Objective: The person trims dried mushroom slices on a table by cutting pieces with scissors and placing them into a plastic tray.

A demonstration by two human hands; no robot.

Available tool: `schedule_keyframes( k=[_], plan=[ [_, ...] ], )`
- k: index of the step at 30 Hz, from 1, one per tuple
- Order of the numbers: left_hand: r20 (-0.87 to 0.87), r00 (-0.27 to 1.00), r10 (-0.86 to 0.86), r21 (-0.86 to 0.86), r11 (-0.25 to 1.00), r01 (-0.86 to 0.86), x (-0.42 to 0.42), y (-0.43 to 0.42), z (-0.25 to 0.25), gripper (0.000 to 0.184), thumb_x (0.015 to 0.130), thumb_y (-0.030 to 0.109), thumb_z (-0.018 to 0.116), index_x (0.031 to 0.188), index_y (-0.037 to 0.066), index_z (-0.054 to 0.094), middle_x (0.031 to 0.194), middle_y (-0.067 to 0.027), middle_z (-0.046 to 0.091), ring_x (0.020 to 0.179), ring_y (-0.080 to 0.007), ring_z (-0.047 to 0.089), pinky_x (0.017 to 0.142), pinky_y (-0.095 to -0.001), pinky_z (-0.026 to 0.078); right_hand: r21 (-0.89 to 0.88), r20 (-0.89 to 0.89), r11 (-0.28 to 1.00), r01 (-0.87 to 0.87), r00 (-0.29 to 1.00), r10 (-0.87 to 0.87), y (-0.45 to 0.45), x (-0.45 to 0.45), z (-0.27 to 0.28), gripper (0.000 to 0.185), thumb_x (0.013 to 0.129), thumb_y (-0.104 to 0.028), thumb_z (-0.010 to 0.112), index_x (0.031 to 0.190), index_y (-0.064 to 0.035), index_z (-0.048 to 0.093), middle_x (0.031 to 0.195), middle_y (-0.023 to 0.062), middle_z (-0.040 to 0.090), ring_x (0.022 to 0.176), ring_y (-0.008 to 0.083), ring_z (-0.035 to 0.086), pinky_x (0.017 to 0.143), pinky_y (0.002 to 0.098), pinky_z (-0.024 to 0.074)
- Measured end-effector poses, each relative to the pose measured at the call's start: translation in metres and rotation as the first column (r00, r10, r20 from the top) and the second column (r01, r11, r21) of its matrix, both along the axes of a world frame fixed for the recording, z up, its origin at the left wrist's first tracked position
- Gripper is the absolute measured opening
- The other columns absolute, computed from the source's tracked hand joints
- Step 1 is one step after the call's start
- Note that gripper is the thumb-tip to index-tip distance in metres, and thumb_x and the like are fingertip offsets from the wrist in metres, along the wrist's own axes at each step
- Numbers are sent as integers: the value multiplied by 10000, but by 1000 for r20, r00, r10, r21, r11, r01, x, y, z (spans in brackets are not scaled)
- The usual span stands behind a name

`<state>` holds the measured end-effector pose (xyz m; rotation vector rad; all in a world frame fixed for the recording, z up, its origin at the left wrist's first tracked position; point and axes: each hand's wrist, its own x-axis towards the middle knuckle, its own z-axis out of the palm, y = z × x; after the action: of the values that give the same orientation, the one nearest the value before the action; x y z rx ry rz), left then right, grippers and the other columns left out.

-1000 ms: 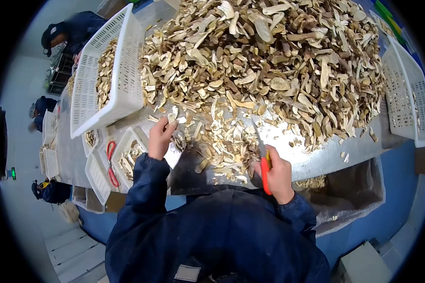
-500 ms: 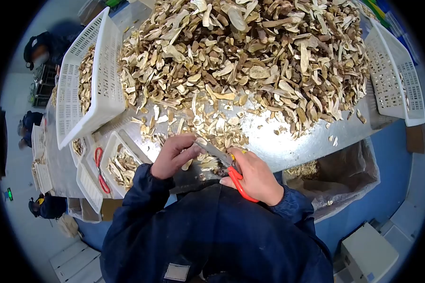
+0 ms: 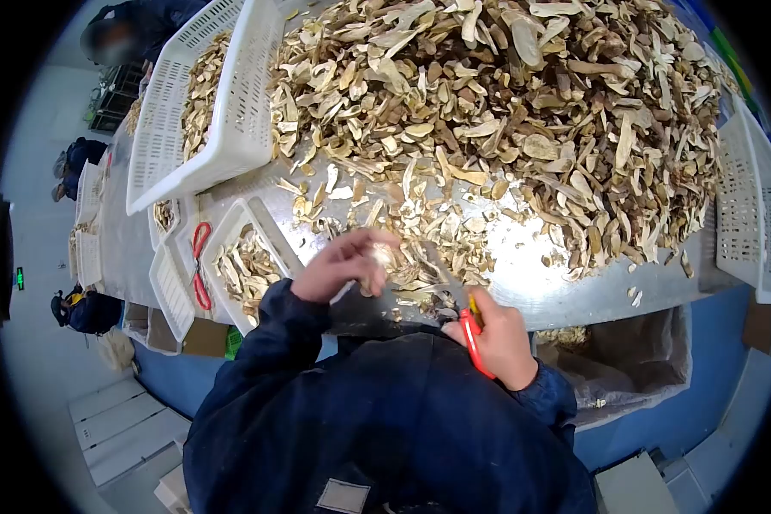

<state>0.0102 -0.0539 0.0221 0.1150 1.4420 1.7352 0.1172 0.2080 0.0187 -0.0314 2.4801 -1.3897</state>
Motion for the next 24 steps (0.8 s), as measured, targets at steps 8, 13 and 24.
schedule_keyframes(
  k=[8, 13, 24],
  plan=[
    [-362, 869, 337, -434, 765, -477, -66, -93, -43, 120, 804, 131, 677, 813, 70, 575, 727, 19, 555, 565, -69, 490, 541, -221, 418, 30, -84, 976, 215, 974, -212, 17, 5, -13, 455, 804, -263, 737, 1116, 4, 542, 565, 127, 513, 493, 302, 535, 502, 352, 417],
    [-755, 595, -275, -636, 523, -566, -85, -84, -78, 214, 714, 159, 717, 821, 3, 618, 765, -104, 611, 685, -251, 596, 646, -358, 475, 27, -69, 967, 255, 965, -253, 19, 6, -14, 483, 819, -303, 731, 1139, 4, 541, 566, 122, 514, 489, 269, 528, 499, 346, 413],
    [286, 655, 699, 56, 671, -740, -60, -138, -59, 161, 885, 140, 620, 1012, 57, 568, 784, 12, 544, 649, -60, 505, 450, -175, 348, 36, -68, 957, 289, 956, -286, 23, 6, -28, 469, 823, -289, 730, 1138, 9, 550, 576, 109, 510, 491, 239, 503, 501, 338, 410]
  ],
)
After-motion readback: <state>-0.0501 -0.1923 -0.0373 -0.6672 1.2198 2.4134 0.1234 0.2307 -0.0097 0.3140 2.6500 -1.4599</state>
